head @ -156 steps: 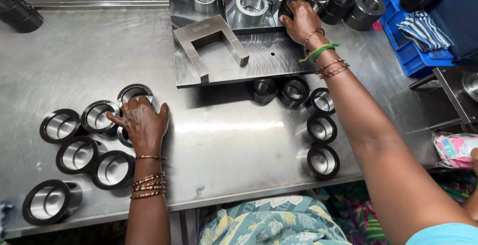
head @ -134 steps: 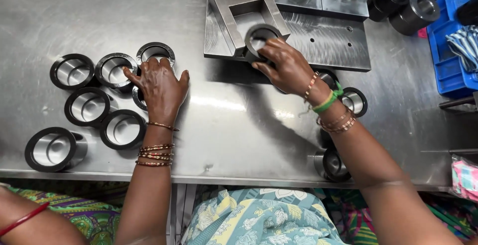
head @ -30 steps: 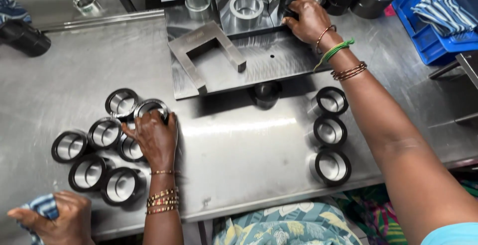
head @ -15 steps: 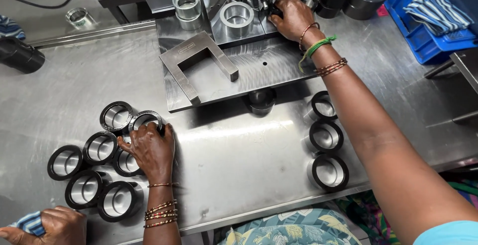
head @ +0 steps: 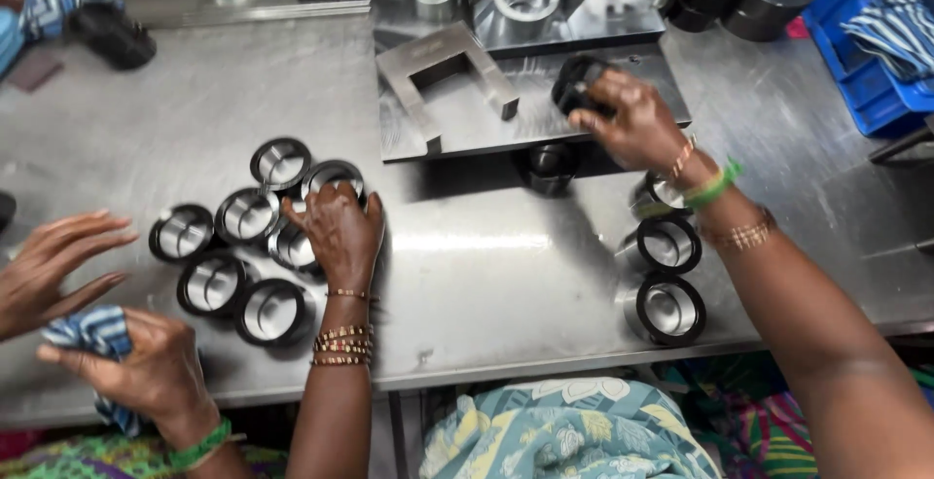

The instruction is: Inspecting and organizing cylindrical metal components at a quality control station.

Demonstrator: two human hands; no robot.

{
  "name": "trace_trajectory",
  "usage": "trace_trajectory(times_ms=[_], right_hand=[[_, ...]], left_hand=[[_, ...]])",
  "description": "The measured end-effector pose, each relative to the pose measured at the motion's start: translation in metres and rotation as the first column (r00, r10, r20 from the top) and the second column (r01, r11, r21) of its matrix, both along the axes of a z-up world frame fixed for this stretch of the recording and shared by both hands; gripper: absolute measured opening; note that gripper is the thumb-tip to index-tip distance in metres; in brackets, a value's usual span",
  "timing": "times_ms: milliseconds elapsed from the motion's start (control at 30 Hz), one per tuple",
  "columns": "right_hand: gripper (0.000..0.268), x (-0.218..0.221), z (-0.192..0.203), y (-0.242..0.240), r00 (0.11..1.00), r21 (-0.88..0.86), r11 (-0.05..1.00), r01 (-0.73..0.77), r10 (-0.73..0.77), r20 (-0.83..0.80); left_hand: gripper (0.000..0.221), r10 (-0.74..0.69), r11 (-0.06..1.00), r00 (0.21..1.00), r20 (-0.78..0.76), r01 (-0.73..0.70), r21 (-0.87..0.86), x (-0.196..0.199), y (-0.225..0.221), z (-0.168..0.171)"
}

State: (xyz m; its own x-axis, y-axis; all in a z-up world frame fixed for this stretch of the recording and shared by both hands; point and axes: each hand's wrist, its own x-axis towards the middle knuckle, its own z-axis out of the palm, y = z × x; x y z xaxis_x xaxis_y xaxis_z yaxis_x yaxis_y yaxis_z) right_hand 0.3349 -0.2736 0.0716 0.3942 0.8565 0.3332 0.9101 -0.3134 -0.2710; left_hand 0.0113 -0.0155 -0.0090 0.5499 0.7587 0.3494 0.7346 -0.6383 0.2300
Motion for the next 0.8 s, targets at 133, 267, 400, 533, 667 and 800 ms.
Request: trace_trajectory(times_ms=[133,267,400,533,667,800], right_hand=[[0.04,-0.08,0.032,0.009,0.979,-0.05,0.979,-0.198,0.195,-0.066],[0.036,-0.103,0.03,0.043,0.928,-0.045,0.927,-0.373,0.373,-0.01],[0.03,-0.111,0.027,0.073,0.938,-0.067,0.936,-0.346,0.347,0.017],[0.032,-0.093,0.002,0.103,0.914,0.025,0.923,-0.385,0.377,0.149],[0.035,-0.089,0.005,0.12,0.941,-0.015,0.944,-0.33,0.33,0.071],[0.037,-0.093,0.019,0.129,0.957,-0.101,0.952,-0.29,0.292,0.002]], left_hand=[[0.033,-0.007,1.0,1.0,0.026,0.007,-0.012,0.0,0.0,-0.011],[0.031,-0.015,0.999,0.998,0.067,0.013,0.031,0.001,0.003,-0.014],[0.03,-0.007,0.999,0.998,0.055,0.009,-0.044,0.0,0.0,-0.003],[0.03,0.002,0.999,0.999,0.043,0.0,-0.053,0.0,0.0,0.0],[0.029,-0.028,0.999,0.997,0.066,0.03,-0.032,-0.002,-0.001,0.001],[0.029,-0.033,0.999,0.997,0.076,0.035,-0.029,-0.002,-0.001,0.001]])
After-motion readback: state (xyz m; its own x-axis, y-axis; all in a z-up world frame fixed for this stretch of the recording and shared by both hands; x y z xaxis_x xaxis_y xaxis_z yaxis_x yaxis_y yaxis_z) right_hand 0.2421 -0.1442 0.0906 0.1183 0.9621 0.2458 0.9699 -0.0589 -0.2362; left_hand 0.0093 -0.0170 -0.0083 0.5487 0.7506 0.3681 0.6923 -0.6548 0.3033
